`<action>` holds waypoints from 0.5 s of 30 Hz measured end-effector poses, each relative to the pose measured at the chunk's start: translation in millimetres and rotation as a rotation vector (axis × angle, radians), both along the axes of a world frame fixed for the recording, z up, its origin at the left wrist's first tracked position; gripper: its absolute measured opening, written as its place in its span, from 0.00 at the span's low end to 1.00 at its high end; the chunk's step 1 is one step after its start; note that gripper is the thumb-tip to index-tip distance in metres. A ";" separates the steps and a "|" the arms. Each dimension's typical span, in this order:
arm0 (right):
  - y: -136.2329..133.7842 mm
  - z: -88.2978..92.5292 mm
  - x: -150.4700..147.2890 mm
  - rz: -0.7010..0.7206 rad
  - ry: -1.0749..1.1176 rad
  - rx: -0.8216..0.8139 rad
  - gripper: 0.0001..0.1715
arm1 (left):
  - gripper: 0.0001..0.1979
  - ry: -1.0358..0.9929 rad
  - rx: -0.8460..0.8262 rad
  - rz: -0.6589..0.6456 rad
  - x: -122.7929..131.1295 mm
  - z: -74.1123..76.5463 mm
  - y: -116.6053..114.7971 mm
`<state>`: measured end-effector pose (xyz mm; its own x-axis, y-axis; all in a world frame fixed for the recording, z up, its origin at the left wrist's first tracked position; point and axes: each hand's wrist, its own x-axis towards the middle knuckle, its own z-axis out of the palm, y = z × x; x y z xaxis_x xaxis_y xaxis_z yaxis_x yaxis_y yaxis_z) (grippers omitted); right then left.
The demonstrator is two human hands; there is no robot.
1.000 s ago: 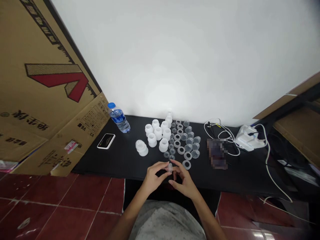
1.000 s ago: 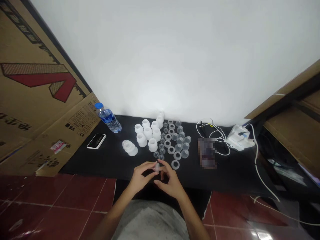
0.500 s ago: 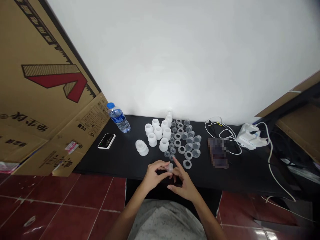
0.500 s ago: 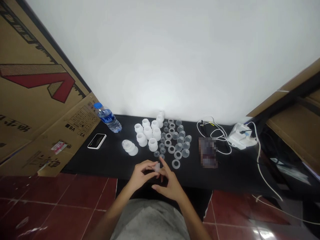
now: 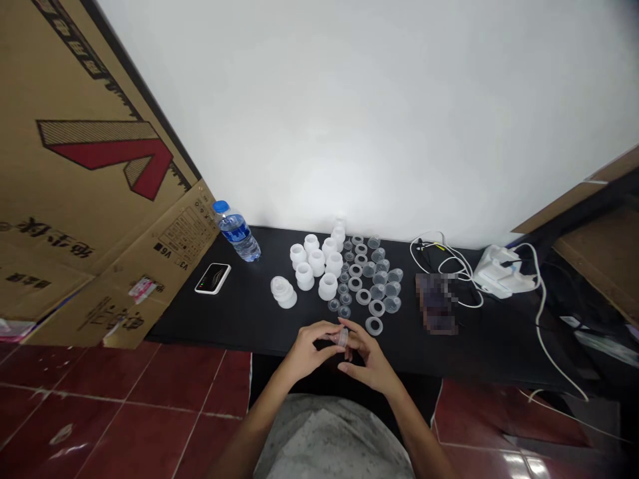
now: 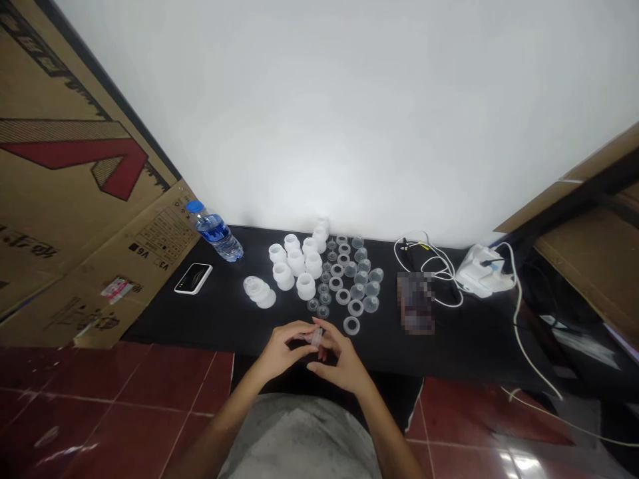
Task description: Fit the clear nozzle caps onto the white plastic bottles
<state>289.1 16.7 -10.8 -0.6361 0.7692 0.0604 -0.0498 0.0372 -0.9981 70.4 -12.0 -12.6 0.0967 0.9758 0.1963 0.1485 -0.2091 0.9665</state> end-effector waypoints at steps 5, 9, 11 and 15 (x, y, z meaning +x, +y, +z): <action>-4.7 -0.9 -1.8 -0.030 -0.013 0.039 0.63 | 0.21 -0.003 -0.015 0.093 2.9 -2.5 0.2; -4.9 -3.6 -2.7 -0.032 0.013 0.036 0.63 | 0.20 0.065 0.035 0.113 3.1 -2.2 0.1; -3.7 -3.7 -2.8 -0.034 0.040 0.012 0.60 | 0.20 0.083 0.065 0.101 2.9 -0.3 -0.7; -1.4 -1.4 -2.5 -0.052 0.085 -0.065 0.50 | 0.20 0.072 0.062 0.052 3.5 6.5 -3.1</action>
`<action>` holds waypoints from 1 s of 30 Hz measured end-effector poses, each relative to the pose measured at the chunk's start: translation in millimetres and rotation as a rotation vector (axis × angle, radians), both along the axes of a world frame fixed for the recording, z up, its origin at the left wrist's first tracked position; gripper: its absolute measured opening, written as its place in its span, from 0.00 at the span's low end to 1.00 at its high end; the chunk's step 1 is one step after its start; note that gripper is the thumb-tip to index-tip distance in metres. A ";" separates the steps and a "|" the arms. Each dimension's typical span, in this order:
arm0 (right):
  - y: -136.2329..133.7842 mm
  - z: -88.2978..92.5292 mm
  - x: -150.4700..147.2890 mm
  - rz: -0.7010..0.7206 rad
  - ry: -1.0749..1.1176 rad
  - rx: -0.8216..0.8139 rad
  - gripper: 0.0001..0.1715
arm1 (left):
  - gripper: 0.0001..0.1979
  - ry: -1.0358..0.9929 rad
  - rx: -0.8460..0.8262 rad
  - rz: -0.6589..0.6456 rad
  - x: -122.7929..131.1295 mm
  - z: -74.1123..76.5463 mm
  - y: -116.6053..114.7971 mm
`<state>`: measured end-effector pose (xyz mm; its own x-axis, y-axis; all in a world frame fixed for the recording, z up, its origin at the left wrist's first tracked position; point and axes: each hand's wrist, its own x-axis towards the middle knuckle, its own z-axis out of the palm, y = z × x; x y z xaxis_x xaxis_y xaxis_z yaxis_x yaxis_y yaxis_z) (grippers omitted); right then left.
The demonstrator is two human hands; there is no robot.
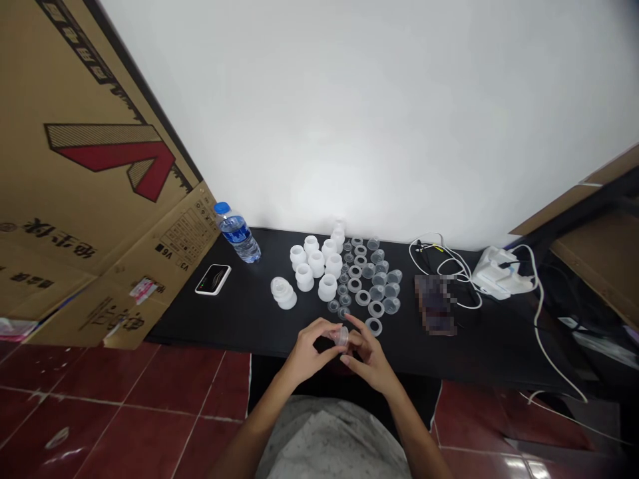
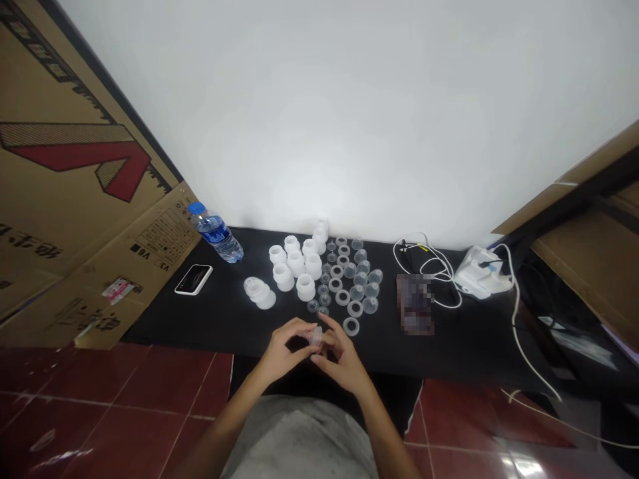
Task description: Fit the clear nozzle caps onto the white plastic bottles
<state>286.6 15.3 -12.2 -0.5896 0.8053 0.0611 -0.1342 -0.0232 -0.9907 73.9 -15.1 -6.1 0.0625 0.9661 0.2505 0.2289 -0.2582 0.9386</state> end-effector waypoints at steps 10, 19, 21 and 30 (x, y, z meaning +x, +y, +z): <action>2.2 1.9 -2.1 -0.040 0.012 -0.046 0.28 | 0.16 -0.066 -0.047 -0.083 -2.7 14.1 0.9; 5.4 1.0 -1.6 -0.142 0.026 -0.055 0.26 | 0.13 -0.146 -0.041 -0.033 -4.4 5.6 0.7; 4.9 -2.0 -2.4 -0.158 -0.011 -0.045 0.29 | 0.11 -0.111 -0.009 0.000 -3.3 5.2 1.4; -0.3 -6.1 -10.2 -0.345 -0.142 0.165 0.24 | 0.09 -0.016 0.061 0.087 -2.5 5.3 3.6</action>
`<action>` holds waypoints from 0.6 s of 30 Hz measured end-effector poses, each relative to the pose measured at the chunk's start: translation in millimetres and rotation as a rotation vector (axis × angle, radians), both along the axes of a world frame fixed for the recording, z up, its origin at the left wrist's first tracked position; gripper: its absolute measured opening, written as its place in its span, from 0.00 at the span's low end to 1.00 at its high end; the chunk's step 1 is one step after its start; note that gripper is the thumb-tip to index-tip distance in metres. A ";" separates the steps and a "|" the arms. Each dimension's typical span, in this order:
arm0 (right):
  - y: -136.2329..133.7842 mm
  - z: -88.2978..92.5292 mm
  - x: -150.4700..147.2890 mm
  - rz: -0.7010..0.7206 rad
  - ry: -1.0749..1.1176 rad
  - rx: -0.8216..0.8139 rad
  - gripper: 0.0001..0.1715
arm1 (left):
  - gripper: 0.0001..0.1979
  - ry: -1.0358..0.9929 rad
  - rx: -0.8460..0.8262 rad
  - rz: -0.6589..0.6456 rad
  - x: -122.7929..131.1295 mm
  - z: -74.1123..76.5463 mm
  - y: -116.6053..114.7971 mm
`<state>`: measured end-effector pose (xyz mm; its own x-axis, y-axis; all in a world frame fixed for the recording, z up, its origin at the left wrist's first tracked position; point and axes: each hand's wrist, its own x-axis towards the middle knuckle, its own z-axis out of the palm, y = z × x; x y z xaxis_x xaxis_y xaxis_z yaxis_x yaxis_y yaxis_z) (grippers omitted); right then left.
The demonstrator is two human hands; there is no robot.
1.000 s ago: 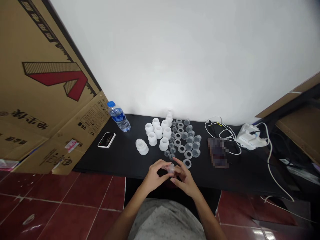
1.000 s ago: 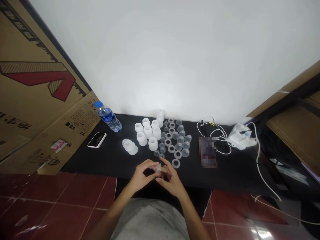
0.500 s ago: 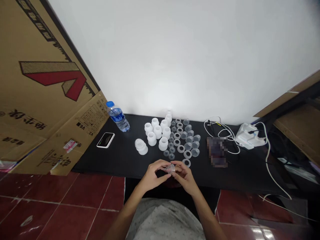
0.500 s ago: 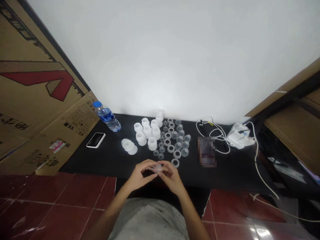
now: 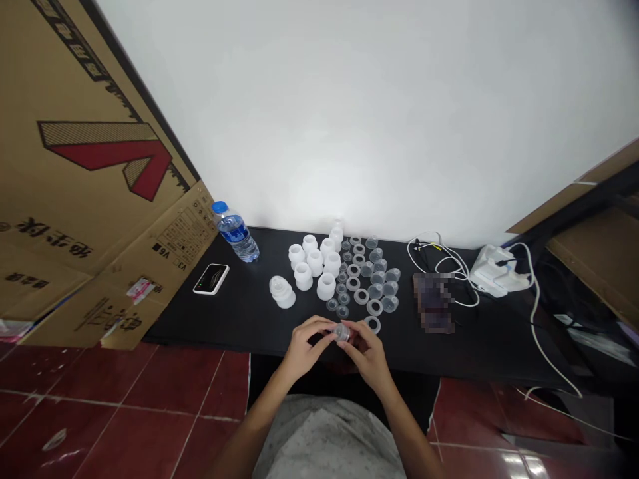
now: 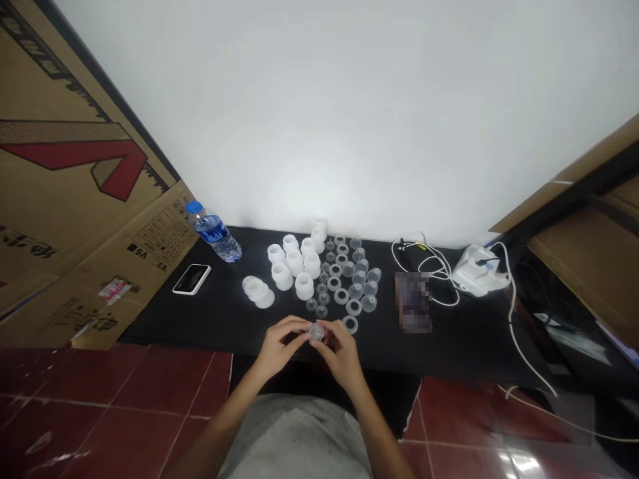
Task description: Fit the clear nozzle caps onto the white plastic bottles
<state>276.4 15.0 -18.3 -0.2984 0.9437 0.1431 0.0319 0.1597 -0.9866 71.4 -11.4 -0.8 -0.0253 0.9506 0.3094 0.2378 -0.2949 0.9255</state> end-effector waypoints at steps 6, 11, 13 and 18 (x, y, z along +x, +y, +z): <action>-4.3 4.3 -8.8 -0.060 -0.074 0.053 0.20 | 0.09 0.047 0.045 0.048 -0.4 -9.5 -2.3; -3.8 4.5 -9.0 -0.037 -0.077 0.059 0.22 | 0.09 0.054 0.071 0.090 1.7 -13.5 -5.6; -2.7 5.3 -6.3 -0.011 -0.110 0.093 0.22 | 0.10 0.066 0.051 0.085 2.3 -12.1 -6.6; -1.4 7.4 -1.0 0.037 -0.212 0.200 0.23 | 0.12 0.081 -0.012 0.015 2.6 -7.0 -6.5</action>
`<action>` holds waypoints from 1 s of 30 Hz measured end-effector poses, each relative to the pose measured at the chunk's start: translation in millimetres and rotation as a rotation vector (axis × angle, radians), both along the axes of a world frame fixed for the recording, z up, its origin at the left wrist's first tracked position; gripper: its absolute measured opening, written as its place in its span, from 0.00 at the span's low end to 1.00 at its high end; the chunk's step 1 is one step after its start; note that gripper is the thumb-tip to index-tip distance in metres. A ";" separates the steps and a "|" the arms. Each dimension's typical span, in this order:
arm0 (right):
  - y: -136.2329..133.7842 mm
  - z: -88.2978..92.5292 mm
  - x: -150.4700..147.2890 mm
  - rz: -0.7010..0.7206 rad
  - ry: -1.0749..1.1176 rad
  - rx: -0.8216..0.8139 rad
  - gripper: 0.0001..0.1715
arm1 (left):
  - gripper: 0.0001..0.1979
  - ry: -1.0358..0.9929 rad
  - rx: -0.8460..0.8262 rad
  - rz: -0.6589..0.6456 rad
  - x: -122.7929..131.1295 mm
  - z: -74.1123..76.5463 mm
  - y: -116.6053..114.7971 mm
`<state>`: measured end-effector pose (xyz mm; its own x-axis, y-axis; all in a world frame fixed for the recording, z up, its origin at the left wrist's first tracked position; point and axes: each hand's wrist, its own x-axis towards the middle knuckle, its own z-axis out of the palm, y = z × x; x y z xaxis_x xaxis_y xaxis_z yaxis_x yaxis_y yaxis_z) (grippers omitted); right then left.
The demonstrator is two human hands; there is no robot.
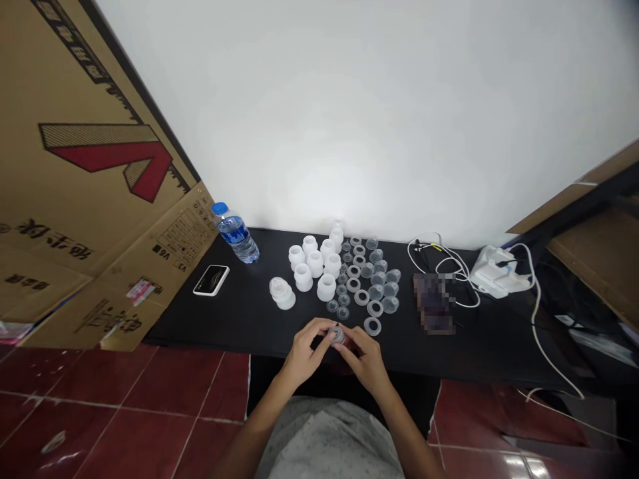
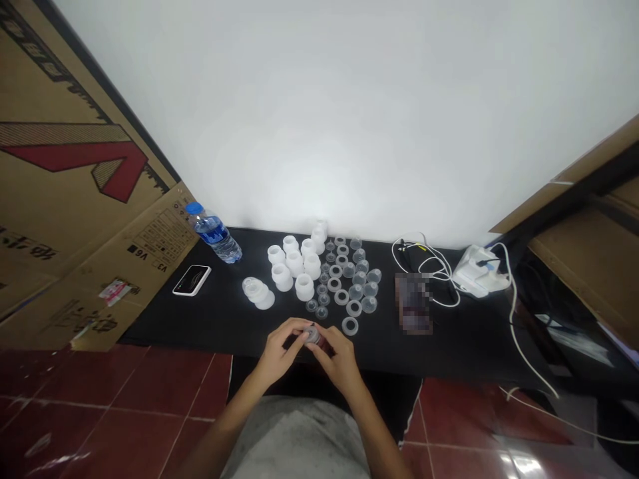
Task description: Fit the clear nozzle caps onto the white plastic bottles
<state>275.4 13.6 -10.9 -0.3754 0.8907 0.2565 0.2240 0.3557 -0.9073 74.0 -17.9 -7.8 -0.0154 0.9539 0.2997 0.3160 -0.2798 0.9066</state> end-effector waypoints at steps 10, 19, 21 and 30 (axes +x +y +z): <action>-7.6 -4.6 -12.1 -0.067 -0.030 0.050 0.17 | 0.16 0.025 -0.052 -0.050 -2.3 6.5 -1.4; -2.9 -4.9 -11.3 -0.097 -0.052 0.065 0.18 | 0.25 0.075 0.009 0.014 -0.1 -1.8 -2.0; -3.3 -3.6 -11.9 -0.104 -0.070 0.070 0.22 | 0.24 0.097 0.051 0.097 2.6 -4.2 0.6; -5.8 -5.0 -10.5 -0.111 -0.068 0.099 0.22 | 0.15 0.335 0.024 0.313 7.2 -6.2 2.1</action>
